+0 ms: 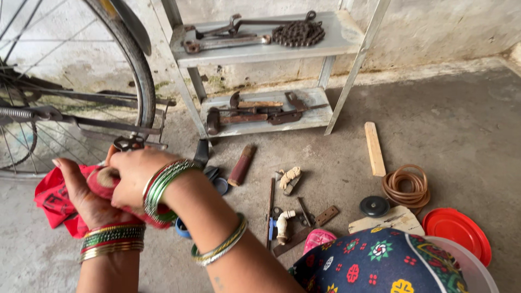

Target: The person sits on the floor and handles a bicycle chain, wiping it with a red cloth. They then pick up a bicycle sprocket and wipe it with the same cloth before placing it on a nearby metal shelf.

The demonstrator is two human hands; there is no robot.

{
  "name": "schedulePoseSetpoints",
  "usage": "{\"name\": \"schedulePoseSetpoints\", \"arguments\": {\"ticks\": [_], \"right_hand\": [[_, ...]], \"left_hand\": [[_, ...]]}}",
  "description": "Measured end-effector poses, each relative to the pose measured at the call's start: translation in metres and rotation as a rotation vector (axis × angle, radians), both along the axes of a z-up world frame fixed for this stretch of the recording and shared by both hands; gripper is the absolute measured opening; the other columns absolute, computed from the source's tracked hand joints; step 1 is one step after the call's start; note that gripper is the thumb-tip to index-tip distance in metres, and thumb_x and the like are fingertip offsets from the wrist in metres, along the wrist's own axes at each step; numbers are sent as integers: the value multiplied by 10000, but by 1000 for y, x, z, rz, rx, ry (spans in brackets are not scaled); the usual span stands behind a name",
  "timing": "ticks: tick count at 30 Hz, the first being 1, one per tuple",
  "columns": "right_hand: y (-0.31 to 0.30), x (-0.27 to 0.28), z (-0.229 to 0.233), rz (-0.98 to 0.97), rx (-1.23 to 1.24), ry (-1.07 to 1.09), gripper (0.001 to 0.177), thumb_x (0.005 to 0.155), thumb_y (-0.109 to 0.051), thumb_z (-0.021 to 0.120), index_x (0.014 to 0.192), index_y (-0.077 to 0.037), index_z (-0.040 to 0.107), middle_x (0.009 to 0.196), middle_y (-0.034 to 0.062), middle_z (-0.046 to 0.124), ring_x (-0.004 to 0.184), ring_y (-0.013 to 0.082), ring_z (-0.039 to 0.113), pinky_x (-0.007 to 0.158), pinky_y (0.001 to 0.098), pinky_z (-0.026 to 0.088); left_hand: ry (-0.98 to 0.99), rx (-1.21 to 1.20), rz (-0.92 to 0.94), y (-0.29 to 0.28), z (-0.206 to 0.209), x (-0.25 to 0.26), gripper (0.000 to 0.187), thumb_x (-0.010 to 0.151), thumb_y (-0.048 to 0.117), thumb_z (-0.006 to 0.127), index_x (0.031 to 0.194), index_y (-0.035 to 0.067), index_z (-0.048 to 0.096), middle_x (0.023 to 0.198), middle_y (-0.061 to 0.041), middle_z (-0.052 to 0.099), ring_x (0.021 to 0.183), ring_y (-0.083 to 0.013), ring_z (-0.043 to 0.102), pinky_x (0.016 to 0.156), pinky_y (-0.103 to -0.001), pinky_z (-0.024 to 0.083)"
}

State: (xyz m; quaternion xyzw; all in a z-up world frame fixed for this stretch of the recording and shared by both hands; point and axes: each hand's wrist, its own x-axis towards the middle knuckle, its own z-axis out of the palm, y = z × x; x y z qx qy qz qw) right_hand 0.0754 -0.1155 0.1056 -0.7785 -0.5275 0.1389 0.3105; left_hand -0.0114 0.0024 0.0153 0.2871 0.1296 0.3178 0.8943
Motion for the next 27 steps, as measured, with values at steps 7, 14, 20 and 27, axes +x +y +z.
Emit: {"name": "schedulePoseSetpoints", "arguments": {"ticks": [7, 14, 20, 27], "right_hand": [[-3, 32, -13, -464, -46, 161, 356, 834, -379, 642, 1104, -147, 623, 1083, 143, 751, 987, 302, 753, 843, 434, 596], [15, 39, -64, -356, -127, 252, 328, 839, -290, 603, 1092, -101, 690, 1142, 207, 719, 1086, 346, 690, 926, 416, 545], [13, 36, -55, -280, -87, 196, 310, 737, -280, 661, 973, -89, 725, 1042, 189, 764, 992, 308, 742, 875, 375, 581], [12, -2, -12, -379, -10, 112, 285, 865, -298, 623, 1124, -185, 659, 1029, 131, 739, 922, 294, 748, 777, 406, 598]], "left_hand": [[36, -45, 7, 0, 15, 11, 287, 1105, 232, 574, 1328, 51, 571, 1200, -133, 731, 1106, -278, 727, 969, -392, 581], [130, -19, 14, 8, 2, 17, 383, 1002, 29, 476, 1366, 145, 496, 1231, -204, 711, 1064, -298, 719, 937, -403, 620], [313, 299, 76, 43, -32, 22, 483, 1013, 6, 548, 1491, 77, 551, 1178, -80, 733, 963, -167, 678, 790, -314, 535], [33, 197, -27, 12, -22, 28, 441, 1147, 444, 536, 1206, 14, 612, 1131, -117, 690, 1028, -233, 682, 967, -378, 556]]}}
